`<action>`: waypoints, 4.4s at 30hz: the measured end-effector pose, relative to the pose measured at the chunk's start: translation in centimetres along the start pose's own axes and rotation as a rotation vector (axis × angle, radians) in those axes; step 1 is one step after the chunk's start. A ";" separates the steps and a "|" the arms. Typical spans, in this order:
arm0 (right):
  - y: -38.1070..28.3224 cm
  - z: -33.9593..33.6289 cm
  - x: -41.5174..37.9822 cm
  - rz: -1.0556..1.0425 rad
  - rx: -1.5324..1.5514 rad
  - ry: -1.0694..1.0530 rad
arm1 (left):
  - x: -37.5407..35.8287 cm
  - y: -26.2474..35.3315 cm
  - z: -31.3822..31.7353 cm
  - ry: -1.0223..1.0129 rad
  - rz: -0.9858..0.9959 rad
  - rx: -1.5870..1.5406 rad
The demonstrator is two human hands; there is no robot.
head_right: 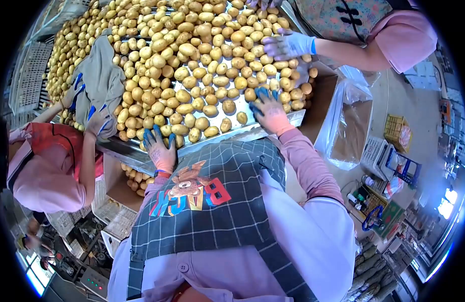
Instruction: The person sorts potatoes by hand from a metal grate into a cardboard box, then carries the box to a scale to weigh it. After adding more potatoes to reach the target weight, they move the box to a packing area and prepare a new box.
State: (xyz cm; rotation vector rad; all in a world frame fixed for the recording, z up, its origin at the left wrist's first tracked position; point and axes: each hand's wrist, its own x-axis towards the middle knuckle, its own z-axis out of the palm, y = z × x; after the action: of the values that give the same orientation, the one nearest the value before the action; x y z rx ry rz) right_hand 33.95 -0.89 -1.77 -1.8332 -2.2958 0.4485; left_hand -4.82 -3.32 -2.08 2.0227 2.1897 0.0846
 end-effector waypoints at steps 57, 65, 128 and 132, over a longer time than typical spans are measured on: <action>-16.9 3.7 10.8 -0.464 0.216 -0.168 | -1.2 -1.2 0.1 0.076 0.057 -0.524; -0.7 -1.1 1.1 -0.369 0.079 -0.160 | -0.5 -1.3 -0.1 0.163 -0.165 -0.938; -27.1 1.4 11.5 -0.494 0.906 -0.427 | -5.3 -1.7 -7.4 0.179 -0.303 -2.731; -29.1 1.9 10.3 -0.696 0.791 -0.310 | -7.2 -5.5 -5.9 0.262 -0.251 -2.973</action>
State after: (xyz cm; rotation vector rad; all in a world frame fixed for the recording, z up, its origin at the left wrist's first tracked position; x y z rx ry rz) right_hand 4.18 3.09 5.61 -0.5906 -2.2332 1.3136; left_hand -10.64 -10.53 3.44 -0.2143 0.2048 1.7956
